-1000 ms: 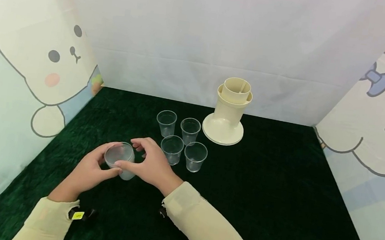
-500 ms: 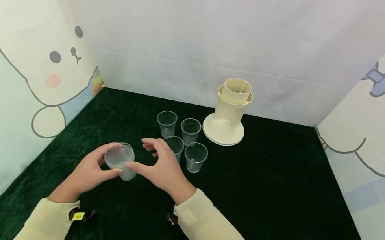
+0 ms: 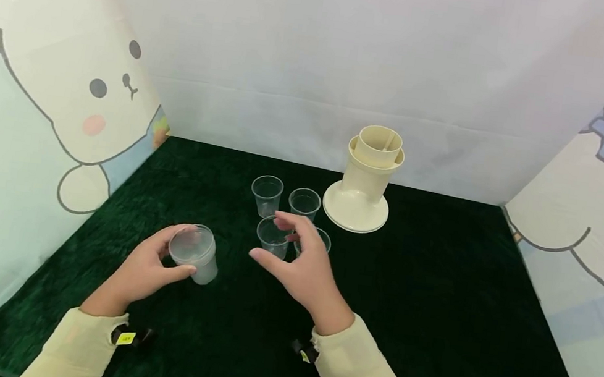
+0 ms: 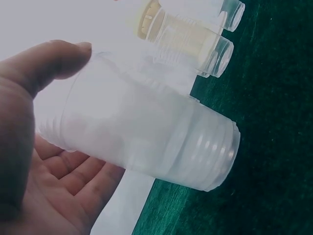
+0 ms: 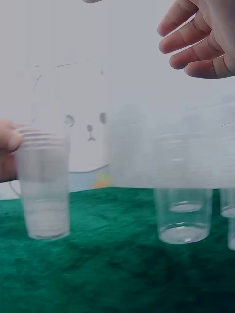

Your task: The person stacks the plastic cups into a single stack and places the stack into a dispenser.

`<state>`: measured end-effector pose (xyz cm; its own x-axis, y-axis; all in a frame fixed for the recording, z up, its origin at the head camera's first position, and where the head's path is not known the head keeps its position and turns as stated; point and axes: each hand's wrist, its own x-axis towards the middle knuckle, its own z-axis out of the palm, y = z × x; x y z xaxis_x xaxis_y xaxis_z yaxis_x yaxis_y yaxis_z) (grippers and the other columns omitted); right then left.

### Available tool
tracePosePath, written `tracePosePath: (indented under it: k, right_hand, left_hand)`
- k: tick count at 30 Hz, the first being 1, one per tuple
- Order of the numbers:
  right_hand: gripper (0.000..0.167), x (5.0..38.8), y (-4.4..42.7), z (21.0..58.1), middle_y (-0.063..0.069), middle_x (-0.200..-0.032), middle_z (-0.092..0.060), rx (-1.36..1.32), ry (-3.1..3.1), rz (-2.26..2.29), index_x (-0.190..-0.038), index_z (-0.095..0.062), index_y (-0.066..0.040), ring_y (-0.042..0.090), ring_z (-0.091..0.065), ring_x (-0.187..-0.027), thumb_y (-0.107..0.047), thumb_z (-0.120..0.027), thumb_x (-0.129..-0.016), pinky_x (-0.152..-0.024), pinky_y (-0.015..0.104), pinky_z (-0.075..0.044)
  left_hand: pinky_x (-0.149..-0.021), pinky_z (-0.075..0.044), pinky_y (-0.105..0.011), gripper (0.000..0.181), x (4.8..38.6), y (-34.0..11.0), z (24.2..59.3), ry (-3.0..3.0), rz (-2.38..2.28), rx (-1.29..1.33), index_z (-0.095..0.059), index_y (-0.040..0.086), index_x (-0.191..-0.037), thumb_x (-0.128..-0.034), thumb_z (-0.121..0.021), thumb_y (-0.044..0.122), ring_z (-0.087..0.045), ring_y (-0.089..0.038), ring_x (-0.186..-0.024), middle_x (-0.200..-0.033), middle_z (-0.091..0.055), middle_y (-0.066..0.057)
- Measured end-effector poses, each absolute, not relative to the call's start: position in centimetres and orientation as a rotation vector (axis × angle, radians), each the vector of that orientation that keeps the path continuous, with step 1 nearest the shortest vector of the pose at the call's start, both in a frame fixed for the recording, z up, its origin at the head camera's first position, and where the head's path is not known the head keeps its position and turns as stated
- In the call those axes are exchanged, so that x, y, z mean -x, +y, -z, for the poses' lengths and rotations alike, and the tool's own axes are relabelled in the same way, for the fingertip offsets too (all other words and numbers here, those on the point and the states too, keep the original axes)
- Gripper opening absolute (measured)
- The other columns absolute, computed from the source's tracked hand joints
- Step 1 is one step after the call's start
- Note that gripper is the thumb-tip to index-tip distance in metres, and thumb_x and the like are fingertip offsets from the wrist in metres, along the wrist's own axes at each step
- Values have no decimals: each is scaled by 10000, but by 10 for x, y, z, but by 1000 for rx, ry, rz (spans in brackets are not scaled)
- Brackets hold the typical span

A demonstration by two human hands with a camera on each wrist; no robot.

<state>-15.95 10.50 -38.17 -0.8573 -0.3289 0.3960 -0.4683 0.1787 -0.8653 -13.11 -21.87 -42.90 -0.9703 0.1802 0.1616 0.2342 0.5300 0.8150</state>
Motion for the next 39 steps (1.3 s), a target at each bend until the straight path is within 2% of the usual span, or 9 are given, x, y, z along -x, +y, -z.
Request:
tracePosePath:
  k: [5,11,16,22,29,36,39]
  right_hand:
    - [577,163,123,383,35,-1354,-605,-668,-2295,-1791,-1419,-571,-160,169,-537,-1250,-172,-815,-897,-1058,509,-427]
    - [580,167,142,389,39,-1370,-594,-473,-2319,-1812,-1423,-555,-124,181,-519,-1267,-206,-813,-910,-1097,508,-382]
    - [594,168,152,394,72,-1401,-576,-409,-2340,-1755,-1436,-538,-112,194,-508,-1279,-229,-807,-919,-1094,479,-386]
    - [630,170,159,400,79,-1448,-534,-370,-2378,-1705,-1454,-511,-95,228,-478,-1320,-249,-807,-919,-1112,497,-367]
    - [711,177,160,413,44,-1494,-483,-303,-2465,-1676,-1475,-488,-126,225,-440,-1366,-357,-827,-894,-1131,513,-362]
    - [755,183,160,426,37,-1515,-453,-228,-2513,-1701,-1504,-457,-149,226,-423,-1379,-329,-843,-880,-1141,518,-356]
    - [800,185,161,430,47,-1519,-449,-209,-2532,-1716,-1519,-440,-153,244,-417,-1375,-392,-843,-870,-1141,528,-352]
  left_hand:
    - [-1044,-466,-574,667,130,-219,428,-2697,1446,362,-518,175,-1455,-887,-839,315,-547,-241,-1203,-1383,-559,-43]
    - [-1050,-461,-579,671,130,-220,429,-2703,1435,366,-517,176,-1456,-884,-841,314,-544,-244,-1208,-1384,-560,-42]
    - [-1053,-456,-585,675,131,-220,429,-2703,1434,368,-515,179,-1458,-883,-842,316,-540,-246,-1211,-1388,-558,-44]
    - [-1052,-453,-592,678,132,-219,429,-2705,1436,364,-516,179,-1456,-879,-844,319,-541,-252,-1215,-1388,-557,-46]
    - [-1053,-455,-589,680,132,-220,429,-2708,1431,366,-515,177,-1458,-879,-844,313,-544,-251,-1214,-1384,-559,-46]
    - [-1055,-456,-582,682,133,-220,429,-2715,1431,365,-513,180,-1459,-881,-842,332,-545,-246,-1214,-1387,-558,-43]
    - [-1054,-457,-580,680,134,-220,429,-2712,1435,370,-513,179,-1457,-881,-842,331,-547,-247,-1211,-1384,-558,-44]
